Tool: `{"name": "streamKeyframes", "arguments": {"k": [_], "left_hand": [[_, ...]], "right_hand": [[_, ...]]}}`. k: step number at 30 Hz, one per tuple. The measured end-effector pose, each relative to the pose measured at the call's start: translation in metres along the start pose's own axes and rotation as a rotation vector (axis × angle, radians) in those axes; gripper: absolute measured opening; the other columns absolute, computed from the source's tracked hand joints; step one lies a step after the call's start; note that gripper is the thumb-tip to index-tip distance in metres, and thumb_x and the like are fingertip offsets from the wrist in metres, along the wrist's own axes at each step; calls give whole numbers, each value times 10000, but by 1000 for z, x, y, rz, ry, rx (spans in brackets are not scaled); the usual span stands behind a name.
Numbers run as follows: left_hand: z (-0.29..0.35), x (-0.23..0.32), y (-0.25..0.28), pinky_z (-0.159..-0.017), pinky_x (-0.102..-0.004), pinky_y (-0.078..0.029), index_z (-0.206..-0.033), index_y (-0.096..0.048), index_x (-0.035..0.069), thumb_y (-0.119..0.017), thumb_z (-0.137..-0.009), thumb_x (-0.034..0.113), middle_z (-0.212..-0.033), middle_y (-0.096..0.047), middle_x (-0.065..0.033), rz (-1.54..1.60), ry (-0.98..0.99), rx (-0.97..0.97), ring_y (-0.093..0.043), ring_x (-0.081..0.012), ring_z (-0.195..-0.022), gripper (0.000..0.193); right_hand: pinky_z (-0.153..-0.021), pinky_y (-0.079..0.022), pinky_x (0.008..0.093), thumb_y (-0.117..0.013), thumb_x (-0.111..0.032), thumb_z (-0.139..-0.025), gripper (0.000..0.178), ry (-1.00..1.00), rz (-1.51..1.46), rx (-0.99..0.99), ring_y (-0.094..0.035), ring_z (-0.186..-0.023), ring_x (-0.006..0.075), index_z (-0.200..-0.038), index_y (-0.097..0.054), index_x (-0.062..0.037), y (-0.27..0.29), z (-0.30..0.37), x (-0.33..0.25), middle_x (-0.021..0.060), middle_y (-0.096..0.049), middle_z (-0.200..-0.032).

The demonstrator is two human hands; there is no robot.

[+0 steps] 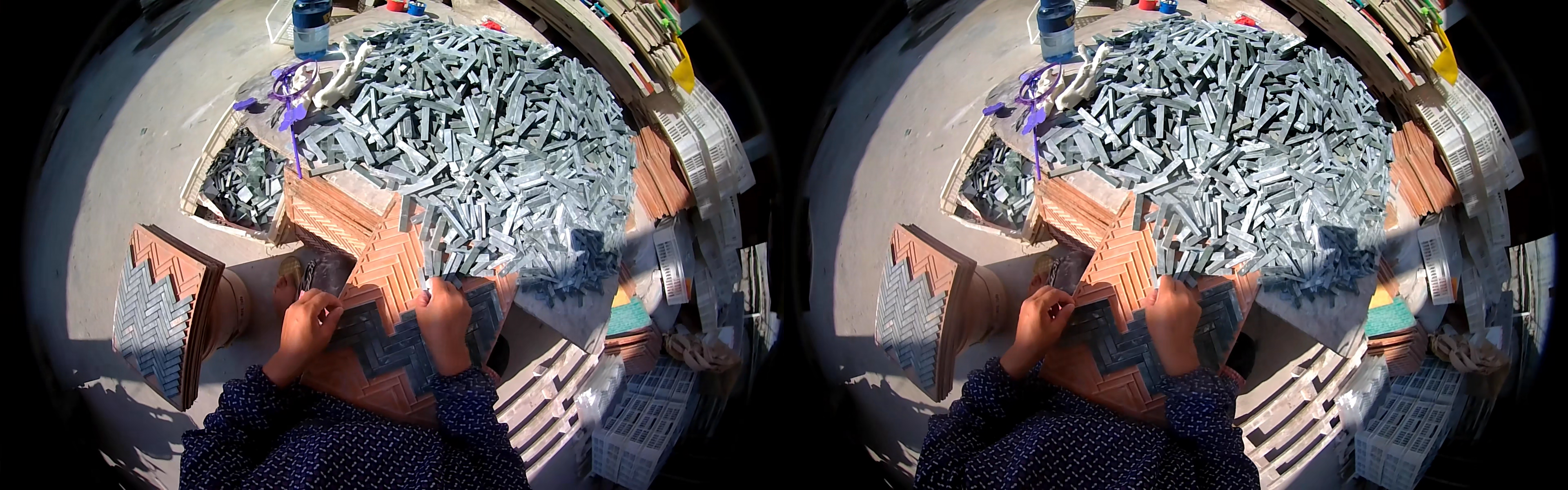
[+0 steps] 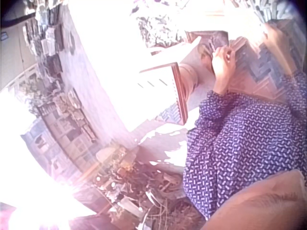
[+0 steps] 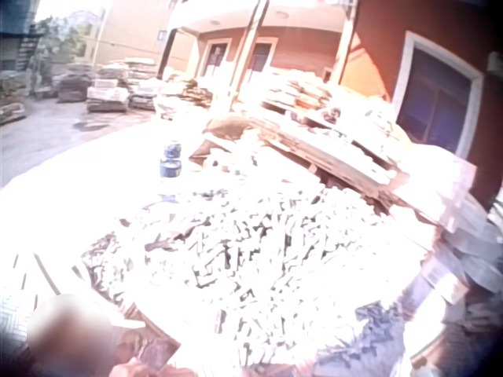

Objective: The person sits on the ground and arranges small rectangular tiles onto a larger board to form a herringbone pattern. They pick tiles from a nearby pile and place them one by one into the pattern.

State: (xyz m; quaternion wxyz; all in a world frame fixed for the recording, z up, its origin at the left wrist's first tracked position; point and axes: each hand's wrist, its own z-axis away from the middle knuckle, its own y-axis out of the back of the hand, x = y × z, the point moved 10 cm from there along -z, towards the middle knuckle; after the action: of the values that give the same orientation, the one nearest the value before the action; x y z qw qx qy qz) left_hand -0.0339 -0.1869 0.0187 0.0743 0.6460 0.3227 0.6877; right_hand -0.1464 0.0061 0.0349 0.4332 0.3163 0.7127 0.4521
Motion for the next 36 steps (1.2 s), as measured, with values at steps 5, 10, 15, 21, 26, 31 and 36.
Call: {"name": "streamKeyframes", "arguments": {"k": [5, 10, 15, 21, 26, 31, 36], "left_hand": [[1, -1, -4, -561, -293, -476, -825, -648, 27, -676, -769, 46, -750, -593, -84, 45, -6, -9, -580, -193, -599, 65], [1, -2, -9, -573, -304, -475, -821, -646, 35, -680, -765, 44, -748, -583, -79, 36, 2, -31, -578, -201, -611, 67], [1, -3, -11, -588, -321, -483, -820, -649, 45, -683, -762, 50, -777, -592, -79, -25, -50, -5, -587, -231, -634, 67], [-2, 9, -17, -631, -376, -499, -842, -649, 72, -673, -770, 79, -806, -597, -83, -145, -228, 15, -608, -292, -734, 76], [-1, 4, -26, -663, -378, -504, -878, -651, 96, -640, -780, 79, -821, -596, -73, -189, -183, -64, -612, -282, -771, 100], [4, 28, -33, -672, -365, -505, -865, -630, 87, -569, -746, 48, -845, -573, -65, -414, -399, -93, -579, -259, -809, 139], [-10, 42, -40, -667, -379, -503, -829, -612, 70, -613, -735, 94, -837, -573, -78, -442, -430, -198, -578, -276, -810, 97]], "right_hand": [[-607, -509, 396, -657, -92, -742, 142, -37, -473, -211, -643, -663, 318, -865, -623, -30, -14, 9, -16, 145, -643, -729], [-613, -486, 450, -635, -110, -762, 111, -15, -442, -331, -622, -699, 354, -827, -565, -53, -31, 22, -34, 134, -628, -755], [-656, -479, 453, -627, -103, -779, 143, 151, -332, -302, -600, -774, 368, -904, -580, -52, -20, 17, -46, 143, -608, -815], [-723, -473, 444, -623, -111, -785, 207, 290, -536, -451, -587, -859, 373, -977, -612, -33, -36, -1, -51, 168, -605, -891], [-749, -499, 371, -646, -68, -764, 277, 359, -518, -500, -619, -858, 336, -1034, -641, -8, -39, 8, -49, 160, -643, -964], [-673, -503, 313, -663, -61, -782, 283, 106, -585, -259, -634, -727, 236, -1059, -649, -6, -4, 1, -19, 133, -663, -873], [-625, -501, 334, -666, -74, -794, 210, -74, -522, -118, -639, -695, 261, -998, -645, -30, 11, 8, 32, 142, -650, -838]]}}
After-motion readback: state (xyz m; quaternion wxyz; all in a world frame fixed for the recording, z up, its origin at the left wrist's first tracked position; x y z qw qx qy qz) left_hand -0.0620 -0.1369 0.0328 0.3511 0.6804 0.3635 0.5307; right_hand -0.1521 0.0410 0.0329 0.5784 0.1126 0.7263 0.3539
